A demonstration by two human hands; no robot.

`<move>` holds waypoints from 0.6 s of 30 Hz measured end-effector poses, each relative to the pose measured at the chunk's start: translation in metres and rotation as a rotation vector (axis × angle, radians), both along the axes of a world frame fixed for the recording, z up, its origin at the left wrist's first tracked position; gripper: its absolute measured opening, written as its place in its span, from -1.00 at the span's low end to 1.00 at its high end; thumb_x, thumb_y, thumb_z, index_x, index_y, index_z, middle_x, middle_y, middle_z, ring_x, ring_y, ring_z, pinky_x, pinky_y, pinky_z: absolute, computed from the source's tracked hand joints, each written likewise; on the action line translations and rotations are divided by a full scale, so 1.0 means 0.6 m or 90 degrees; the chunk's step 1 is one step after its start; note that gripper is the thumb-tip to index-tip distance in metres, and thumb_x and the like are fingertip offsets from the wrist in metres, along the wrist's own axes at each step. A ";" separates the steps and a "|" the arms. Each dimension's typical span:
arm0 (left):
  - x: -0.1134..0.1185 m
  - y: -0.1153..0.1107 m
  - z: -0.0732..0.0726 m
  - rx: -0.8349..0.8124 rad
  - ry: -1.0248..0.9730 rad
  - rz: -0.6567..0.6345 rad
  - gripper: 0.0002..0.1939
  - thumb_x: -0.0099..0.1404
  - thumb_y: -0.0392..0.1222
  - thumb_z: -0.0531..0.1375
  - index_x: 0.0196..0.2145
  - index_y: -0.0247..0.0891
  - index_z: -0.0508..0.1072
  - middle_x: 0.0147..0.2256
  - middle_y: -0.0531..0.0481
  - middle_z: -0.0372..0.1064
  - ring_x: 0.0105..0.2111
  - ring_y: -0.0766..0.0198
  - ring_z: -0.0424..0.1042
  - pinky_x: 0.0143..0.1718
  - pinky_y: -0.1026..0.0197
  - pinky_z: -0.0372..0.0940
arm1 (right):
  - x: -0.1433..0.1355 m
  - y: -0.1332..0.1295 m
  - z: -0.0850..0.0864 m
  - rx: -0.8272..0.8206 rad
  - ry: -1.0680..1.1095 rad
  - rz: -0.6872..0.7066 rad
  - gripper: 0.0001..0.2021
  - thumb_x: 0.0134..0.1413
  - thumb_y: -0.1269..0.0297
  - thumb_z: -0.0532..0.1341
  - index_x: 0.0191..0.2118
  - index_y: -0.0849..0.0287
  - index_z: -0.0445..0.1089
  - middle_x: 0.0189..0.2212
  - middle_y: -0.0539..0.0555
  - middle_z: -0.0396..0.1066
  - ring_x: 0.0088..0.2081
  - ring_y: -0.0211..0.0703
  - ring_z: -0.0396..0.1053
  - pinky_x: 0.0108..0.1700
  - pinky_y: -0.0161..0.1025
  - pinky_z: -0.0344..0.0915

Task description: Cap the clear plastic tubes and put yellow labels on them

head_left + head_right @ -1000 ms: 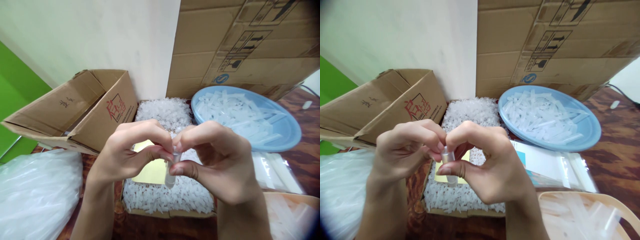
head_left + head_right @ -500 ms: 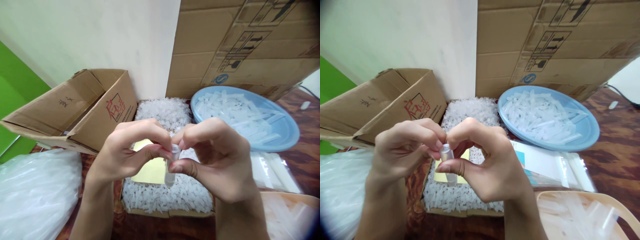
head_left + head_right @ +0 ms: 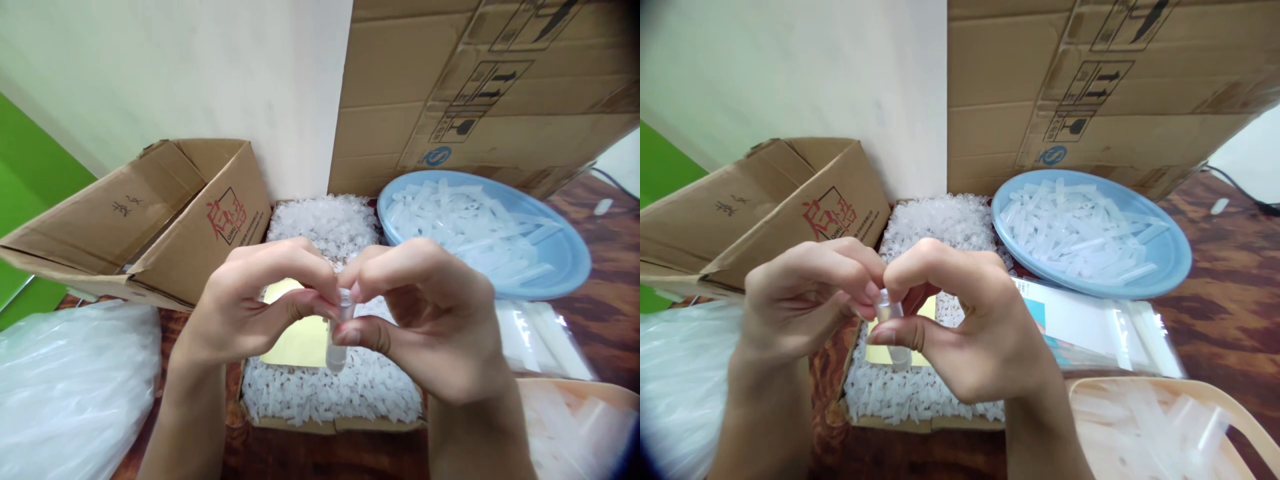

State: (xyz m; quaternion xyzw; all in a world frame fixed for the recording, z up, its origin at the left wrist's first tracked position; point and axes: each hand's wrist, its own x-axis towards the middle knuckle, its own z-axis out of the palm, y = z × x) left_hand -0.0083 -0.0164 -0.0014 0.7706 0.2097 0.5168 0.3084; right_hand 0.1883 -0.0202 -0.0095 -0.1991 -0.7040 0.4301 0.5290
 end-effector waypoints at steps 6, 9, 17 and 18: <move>-0.001 0.001 -0.004 0.016 0.007 -0.007 -0.92 0.46 -0.23 0.25 -0.25 -0.21 0.51 -0.37 -0.01 0.55 -0.41 0.32 0.55 -0.35 0.29 0.48 | 0.001 0.000 0.000 0.003 0.006 0.004 -0.79 0.09 0.31 0.51 -0.29 0.04 0.45 -0.38 -0.04 0.47 -0.39 -0.21 0.47 -0.36 -0.26 0.46; -0.002 0.001 -0.007 0.028 0.012 -0.001 -0.97 0.44 -0.27 0.26 -0.22 -0.21 0.50 -0.35 0.01 0.55 -0.37 0.32 0.56 -0.31 0.29 0.48 | 0.002 -0.001 -0.001 0.003 0.006 -0.010 -0.75 0.04 0.28 0.53 -0.28 0.04 0.45 -0.39 -0.05 0.46 -0.39 -0.20 0.48 -0.34 -0.26 0.47; 0.000 0.000 -0.005 0.031 0.003 0.009 -0.94 0.40 -0.32 0.29 -0.22 -0.20 0.50 -0.34 0.03 0.55 -0.38 0.33 0.56 -0.32 0.30 0.47 | 0.000 -0.004 -0.001 0.023 -0.002 -0.037 -0.77 0.06 0.24 0.52 -0.22 0.02 0.50 -0.36 -0.01 0.49 -0.33 -0.17 0.49 -0.33 -0.27 0.50; 0.000 0.000 -0.005 0.031 0.006 0.011 -0.95 0.41 -0.30 0.29 -0.23 -0.20 0.50 -0.35 0.03 0.55 -0.38 0.33 0.56 -0.33 0.31 0.47 | 0.000 -0.005 0.000 0.025 0.000 -0.031 -0.77 0.07 0.25 0.52 -0.22 0.02 0.49 -0.37 -0.02 0.49 -0.34 -0.18 0.49 -0.33 -0.28 0.50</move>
